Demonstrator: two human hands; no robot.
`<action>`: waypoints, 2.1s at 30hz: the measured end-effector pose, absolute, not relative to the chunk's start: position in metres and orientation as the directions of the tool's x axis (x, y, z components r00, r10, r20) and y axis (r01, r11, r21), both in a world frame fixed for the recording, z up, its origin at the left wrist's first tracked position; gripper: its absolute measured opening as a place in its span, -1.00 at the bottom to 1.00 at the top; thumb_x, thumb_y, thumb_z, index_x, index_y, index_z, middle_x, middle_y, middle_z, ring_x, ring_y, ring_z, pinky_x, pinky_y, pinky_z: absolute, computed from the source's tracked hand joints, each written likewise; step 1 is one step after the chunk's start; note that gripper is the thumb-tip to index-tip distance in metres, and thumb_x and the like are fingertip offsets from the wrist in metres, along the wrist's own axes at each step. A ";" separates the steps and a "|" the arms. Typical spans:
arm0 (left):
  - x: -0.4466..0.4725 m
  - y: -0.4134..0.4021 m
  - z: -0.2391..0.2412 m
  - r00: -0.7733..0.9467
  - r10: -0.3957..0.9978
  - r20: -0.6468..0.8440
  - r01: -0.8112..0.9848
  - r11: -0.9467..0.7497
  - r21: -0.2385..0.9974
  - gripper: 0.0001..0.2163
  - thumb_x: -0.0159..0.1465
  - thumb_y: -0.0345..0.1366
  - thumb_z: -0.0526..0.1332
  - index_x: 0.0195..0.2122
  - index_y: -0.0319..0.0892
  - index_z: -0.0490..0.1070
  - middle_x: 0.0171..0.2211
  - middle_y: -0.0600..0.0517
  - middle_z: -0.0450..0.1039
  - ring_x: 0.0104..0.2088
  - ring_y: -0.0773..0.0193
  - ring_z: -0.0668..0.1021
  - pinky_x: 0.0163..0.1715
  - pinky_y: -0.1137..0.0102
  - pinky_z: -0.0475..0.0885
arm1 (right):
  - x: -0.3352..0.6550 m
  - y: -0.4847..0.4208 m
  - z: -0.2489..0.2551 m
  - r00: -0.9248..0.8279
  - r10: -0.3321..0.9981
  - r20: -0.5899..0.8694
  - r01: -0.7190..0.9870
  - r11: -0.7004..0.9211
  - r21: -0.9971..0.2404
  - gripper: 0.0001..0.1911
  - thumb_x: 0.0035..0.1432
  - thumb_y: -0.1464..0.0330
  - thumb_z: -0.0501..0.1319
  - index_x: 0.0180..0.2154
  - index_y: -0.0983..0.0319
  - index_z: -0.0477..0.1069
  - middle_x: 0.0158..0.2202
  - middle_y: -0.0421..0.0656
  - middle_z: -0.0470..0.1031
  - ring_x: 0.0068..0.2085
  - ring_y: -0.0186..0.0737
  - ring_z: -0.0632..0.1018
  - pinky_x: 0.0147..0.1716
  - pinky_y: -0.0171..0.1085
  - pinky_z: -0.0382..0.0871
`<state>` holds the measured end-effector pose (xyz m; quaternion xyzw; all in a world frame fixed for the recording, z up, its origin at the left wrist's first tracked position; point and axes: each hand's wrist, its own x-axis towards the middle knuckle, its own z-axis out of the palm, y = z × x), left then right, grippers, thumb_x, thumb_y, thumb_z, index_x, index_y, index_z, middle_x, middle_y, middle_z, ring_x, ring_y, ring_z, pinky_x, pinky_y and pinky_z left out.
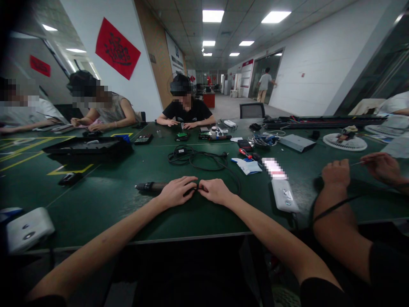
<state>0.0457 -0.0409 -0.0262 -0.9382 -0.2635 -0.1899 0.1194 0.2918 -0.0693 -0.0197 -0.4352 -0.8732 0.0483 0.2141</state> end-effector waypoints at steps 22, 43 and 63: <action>0.045 -0.041 -0.024 0.772 0.471 0.428 0.558 -0.823 -0.102 -0.80 0.45 -0.18 0.16 0.02 -0.08 0.42 0.23 -0.07 0.38 0.09 0.10 0.54 0.07 0.19 0.54 | 0.291 -0.070 -0.018 -0.529 0.784 0.324 0.741 0.613 -0.274 -0.89 0.34 0.31 0.30 -0.12 0.18 0.48 -0.39 -0.26 0.51 -0.40 -0.33 0.45 -0.35 -0.34 0.09; 0.043 -0.039 -0.026 0.811 0.436 0.390 0.511 -0.853 -0.109 -0.77 0.46 -0.21 0.13 0.10 -0.08 0.38 0.26 -0.09 0.33 0.14 0.08 0.53 0.14 0.16 0.51 | 0.292 -0.071 -0.016 -0.536 0.786 0.308 0.737 0.613 -0.282 -0.87 0.36 0.29 0.29 -0.11 0.18 0.48 -0.37 -0.24 0.52 -0.38 -0.32 0.46 -0.33 -0.35 0.12; 0.047 -0.041 -0.025 0.792 0.458 0.405 0.532 -0.843 -0.086 -0.78 0.44 -0.22 0.15 0.08 -0.09 0.37 0.23 -0.10 0.38 0.13 0.08 0.54 0.10 0.18 0.52 | 0.289 -0.070 -0.015 -0.522 0.795 0.309 0.750 0.600 -0.279 -0.90 0.34 0.30 0.31 -0.17 0.19 0.47 -0.37 -0.23 0.54 -0.39 -0.31 0.48 -0.32 -0.34 0.14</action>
